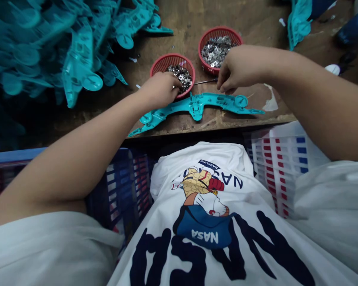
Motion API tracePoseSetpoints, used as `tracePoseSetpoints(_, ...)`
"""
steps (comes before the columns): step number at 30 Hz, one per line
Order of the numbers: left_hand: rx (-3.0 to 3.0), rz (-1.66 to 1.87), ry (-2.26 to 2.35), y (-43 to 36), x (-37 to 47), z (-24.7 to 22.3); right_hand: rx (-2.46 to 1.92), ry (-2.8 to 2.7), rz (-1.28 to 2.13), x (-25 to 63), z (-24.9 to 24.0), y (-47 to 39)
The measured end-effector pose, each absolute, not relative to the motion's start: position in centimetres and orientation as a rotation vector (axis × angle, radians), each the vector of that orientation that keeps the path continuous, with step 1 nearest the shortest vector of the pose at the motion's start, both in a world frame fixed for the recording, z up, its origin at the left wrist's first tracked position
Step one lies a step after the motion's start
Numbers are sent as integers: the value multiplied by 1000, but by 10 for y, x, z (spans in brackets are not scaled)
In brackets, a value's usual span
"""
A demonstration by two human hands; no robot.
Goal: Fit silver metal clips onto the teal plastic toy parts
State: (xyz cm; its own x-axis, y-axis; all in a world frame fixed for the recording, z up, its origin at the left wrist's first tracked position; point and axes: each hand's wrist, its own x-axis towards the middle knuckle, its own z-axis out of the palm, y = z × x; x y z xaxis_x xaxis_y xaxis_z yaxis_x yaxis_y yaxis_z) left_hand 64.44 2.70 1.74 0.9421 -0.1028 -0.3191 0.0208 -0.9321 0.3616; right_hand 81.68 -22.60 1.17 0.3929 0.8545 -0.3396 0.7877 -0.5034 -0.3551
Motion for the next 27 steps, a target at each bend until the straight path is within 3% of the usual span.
tracePoseSetpoints(3, 2694, -461, 53, 32, 646, 13, -2319, -1564, 1049, 850, -22, -230)
tracePoseSetpoints(5, 2684, -426, 106, 30, 645, 14, -2423, -1461, 1122, 851, -27, -228)
tracePoseSetpoints(15, 2946, -422, 127, 12, 640, 32, -2866, -965, 1139, 777, 47, -216)
tracePoseSetpoints(27, 2749, -296, 246, 19, 642, 23, -2890, -1176, 1020, 762, 65, -214)
